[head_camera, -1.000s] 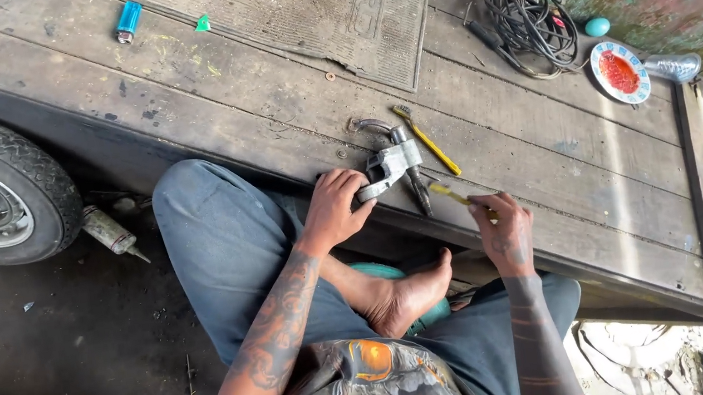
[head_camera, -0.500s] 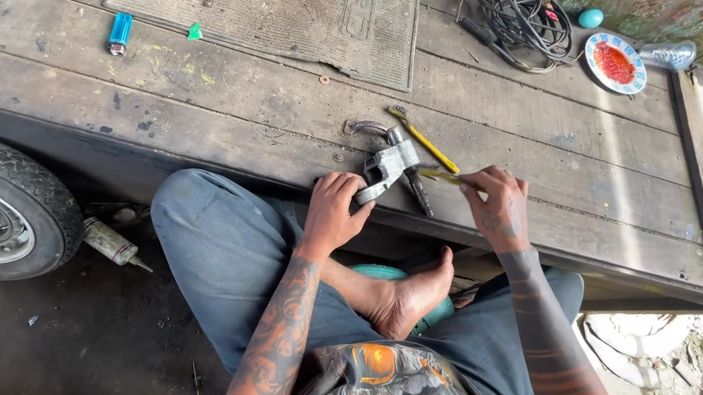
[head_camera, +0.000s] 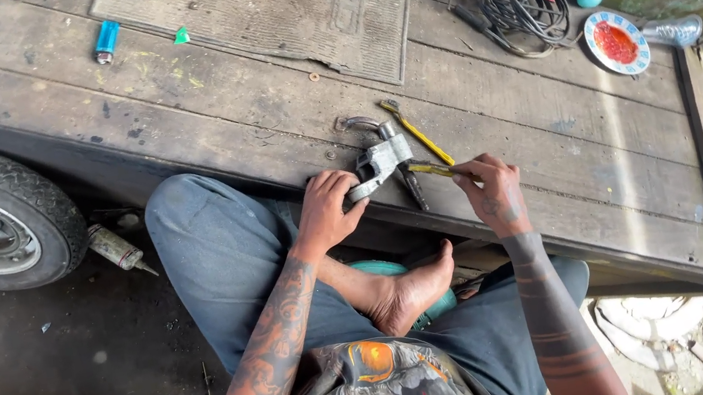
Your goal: Cleaning a metal engine component using a wire brush and a small scraping tool.
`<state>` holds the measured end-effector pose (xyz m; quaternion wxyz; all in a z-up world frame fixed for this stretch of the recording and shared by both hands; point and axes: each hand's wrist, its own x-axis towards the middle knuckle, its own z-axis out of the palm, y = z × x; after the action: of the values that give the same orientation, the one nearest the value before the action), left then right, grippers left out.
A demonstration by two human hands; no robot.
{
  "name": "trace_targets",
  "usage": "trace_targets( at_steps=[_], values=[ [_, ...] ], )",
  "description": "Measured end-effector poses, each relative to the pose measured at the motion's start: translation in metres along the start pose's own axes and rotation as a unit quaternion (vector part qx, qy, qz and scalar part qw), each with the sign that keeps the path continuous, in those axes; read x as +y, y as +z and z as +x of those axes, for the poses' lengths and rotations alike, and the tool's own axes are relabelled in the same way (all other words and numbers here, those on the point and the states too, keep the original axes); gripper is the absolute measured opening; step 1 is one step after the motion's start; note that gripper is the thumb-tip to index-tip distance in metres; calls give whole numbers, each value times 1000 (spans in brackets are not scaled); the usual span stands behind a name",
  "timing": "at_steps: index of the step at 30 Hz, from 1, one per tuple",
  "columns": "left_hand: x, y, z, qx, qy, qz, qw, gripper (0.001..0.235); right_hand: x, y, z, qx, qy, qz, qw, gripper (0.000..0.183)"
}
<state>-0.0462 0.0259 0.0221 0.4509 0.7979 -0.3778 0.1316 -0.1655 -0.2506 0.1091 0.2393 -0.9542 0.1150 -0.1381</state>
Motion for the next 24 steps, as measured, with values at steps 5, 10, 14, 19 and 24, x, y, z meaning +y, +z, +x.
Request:
trace_targets(
  at_steps=[5, 10, 14, 19, 24],
  values=[
    [2, 0, 4, -8, -1, 3, 1000, 26, 23, 16, 6, 0, 22, -35, 999, 10],
    [5, 1, 1, 5, 6, 17, 1000, 27, 32, 26, 2, -3, 49, -48, 998, 9],
    [7, 0, 2, 11, 0, 21, 1000, 25, 21, 28, -4, 13, 65, 53, 996, 12],
    [6, 7, -4, 4, 23, 44, 999, 28, 34, 32, -30, 1, 101, 38, 994, 15],
    [5, 11, -5, 27, -53, 6, 998, 36, 79, 14, -32, 196, 56, -157, 966, 18]
  ],
)
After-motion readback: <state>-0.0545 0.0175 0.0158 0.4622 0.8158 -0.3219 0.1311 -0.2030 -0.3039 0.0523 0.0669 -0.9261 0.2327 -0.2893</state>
